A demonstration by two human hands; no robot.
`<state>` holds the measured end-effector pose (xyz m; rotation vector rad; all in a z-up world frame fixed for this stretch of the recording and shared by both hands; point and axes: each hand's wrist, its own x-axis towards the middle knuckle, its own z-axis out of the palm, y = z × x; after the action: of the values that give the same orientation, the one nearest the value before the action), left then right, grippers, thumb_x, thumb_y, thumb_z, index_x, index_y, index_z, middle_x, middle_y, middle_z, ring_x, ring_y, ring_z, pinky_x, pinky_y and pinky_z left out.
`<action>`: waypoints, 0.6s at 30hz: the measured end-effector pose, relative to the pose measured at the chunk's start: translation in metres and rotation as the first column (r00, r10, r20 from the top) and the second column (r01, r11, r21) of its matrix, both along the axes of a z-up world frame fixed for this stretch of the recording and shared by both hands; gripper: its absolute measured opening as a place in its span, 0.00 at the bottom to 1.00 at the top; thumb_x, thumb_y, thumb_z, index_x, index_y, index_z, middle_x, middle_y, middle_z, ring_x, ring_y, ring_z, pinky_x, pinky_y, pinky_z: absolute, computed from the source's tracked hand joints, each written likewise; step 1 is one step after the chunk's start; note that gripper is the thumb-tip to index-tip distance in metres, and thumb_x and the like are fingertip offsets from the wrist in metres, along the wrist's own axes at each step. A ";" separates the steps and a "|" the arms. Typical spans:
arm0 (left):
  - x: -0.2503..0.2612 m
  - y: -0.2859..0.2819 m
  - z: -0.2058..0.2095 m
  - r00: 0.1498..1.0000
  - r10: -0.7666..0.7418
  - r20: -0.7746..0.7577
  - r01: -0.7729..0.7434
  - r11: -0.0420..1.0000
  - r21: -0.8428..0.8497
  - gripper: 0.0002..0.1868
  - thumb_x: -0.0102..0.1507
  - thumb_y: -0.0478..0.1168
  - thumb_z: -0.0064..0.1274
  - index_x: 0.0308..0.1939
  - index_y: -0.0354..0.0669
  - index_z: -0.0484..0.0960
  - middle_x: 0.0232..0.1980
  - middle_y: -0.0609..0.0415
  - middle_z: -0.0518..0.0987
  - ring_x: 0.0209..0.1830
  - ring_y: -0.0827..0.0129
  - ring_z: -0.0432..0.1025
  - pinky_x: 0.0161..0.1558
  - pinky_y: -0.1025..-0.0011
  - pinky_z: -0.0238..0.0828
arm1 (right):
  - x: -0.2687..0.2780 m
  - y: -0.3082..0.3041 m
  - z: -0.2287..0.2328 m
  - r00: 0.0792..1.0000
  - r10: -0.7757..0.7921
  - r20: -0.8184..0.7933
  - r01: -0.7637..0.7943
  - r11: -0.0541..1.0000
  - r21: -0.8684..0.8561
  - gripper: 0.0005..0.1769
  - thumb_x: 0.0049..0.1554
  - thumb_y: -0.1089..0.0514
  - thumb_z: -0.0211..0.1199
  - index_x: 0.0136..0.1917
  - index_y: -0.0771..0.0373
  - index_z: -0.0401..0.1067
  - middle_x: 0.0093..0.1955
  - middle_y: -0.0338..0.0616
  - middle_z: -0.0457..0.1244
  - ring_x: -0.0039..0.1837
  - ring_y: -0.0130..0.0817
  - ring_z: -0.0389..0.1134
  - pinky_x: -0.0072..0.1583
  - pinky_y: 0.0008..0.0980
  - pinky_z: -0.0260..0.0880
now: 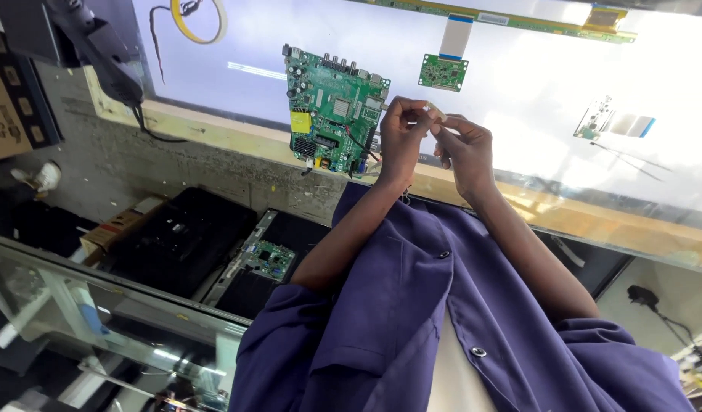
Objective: Connecting ribbon cables to a mainboard and adjusting the position of a television screen on a repair bench.
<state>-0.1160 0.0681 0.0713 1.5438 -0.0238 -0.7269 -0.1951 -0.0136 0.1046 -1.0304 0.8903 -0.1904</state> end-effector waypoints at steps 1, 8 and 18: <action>0.002 -0.001 0.007 1.000 -0.027 -0.008 0.027 1.000 0.002 0.11 0.60 0.40 0.59 0.41 0.44 0.75 0.37 0.58 0.73 0.36 0.74 0.72 0.34 0.77 0.67 | 0.001 0.004 -0.005 1.000 -0.027 -0.008 0.027 1.000 0.002 0.11 0.60 0.59 0.64 0.52 0.70 0.74 0.44 0.47 0.64 0.33 0.22 0.66 0.27 0.15 0.63; 0.050 -0.007 0.024 0.824 -0.418 0.382 0.370 0.908 0.193 0.04 0.64 0.39 0.53 0.43 0.48 0.77 0.35 0.57 0.75 0.35 0.72 0.74 0.39 0.74 0.69 | 0.019 0.010 -0.007 0.961 -0.262 -0.087 0.254 0.963 -0.091 0.13 0.66 0.57 0.55 0.49 0.71 0.72 0.35 0.46 0.64 0.28 0.24 0.64 0.25 0.17 0.58; 0.097 -0.028 -0.015 0.181 -0.775 0.605 0.597 0.576 0.558 0.08 0.59 0.30 0.58 0.38 0.41 0.74 0.41 0.56 0.68 0.41 0.63 0.68 0.31 0.68 0.76 | 0.048 0.009 -0.003 0.846 -0.432 -0.313 0.439 0.897 -0.053 0.11 0.57 0.56 0.66 0.38 0.65 0.75 0.32 0.46 0.68 0.20 0.23 0.51 0.22 0.19 0.47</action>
<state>-0.0190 0.0399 0.0561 1.9386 -1.5574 -0.6197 -0.1475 -0.0050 0.1019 -0.8365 1.4187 -0.4054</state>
